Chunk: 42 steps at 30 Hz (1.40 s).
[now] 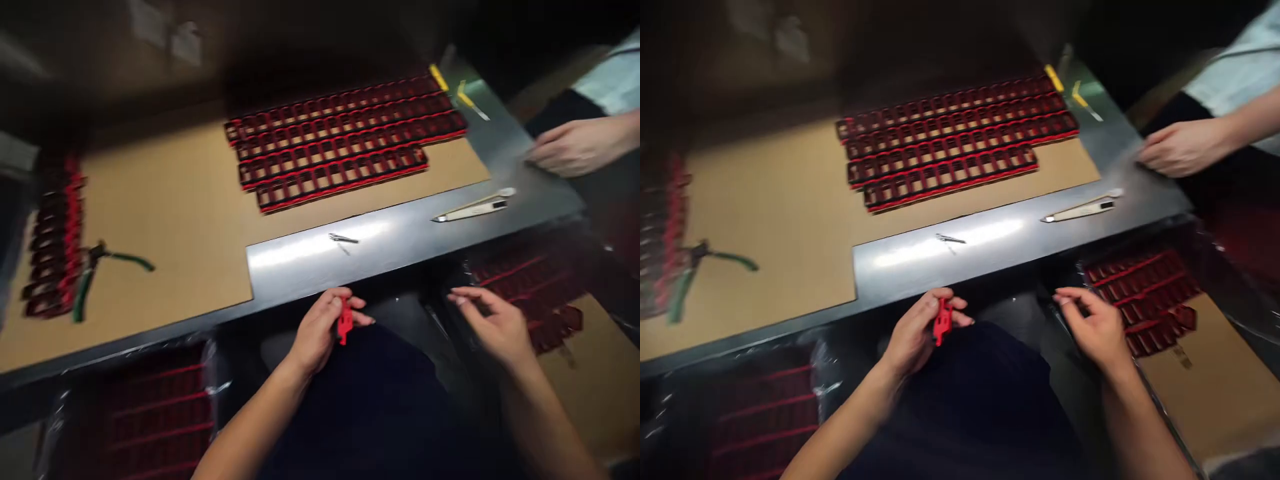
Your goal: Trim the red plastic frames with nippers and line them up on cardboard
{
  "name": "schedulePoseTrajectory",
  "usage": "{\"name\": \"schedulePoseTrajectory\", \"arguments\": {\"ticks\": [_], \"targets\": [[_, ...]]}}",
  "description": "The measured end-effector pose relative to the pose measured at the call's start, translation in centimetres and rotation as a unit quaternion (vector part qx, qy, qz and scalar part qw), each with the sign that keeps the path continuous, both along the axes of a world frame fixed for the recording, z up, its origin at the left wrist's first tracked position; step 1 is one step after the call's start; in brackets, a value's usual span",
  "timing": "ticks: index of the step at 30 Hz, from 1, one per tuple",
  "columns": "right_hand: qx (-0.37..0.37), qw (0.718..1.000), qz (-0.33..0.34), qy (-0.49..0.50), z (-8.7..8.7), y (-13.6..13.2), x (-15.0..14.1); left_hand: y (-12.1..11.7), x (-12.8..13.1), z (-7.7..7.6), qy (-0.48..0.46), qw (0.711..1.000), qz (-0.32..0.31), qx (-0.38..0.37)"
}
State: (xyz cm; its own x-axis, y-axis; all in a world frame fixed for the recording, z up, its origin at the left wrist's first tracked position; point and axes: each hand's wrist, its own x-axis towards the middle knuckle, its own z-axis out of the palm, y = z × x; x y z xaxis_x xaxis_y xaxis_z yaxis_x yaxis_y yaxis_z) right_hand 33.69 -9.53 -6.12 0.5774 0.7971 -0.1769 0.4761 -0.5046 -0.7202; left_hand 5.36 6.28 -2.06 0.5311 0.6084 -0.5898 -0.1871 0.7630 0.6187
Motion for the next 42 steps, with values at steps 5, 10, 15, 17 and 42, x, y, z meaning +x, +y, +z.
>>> {"name": "schedulePoseTrajectory", "arguments": {"ticks": [5,10,15,17,42], "targets": [[0.081,0.916,0.288,0.268,4.3,6.9,-11.9,-1.0,-0.3,0.5,-0.004,0.998,0.052,0.021],[0.052,0.869,0.323,0.371,4.4,9.4,-14.8,-2.8,-2.9,0.5,-0.039,0.994,0.086,0.050],[0.056,0.838,0.365,0.401,4.5,9.3,-14.3,-3.7,-5.8,0.5,-0.009,0.983,-0.006,0.184],[0.083,0.834,0.380,0.393,4.4,9.1,-14.2,-3.7,-6.3,1.0,0.035,0.970,-0.055,0.233],[-0.132,0.708,0.269,0.640,4.5,9.1,-13.3,-4.0,-6.1,1.9,0.258,0.778,-0.191,0.540]]}}
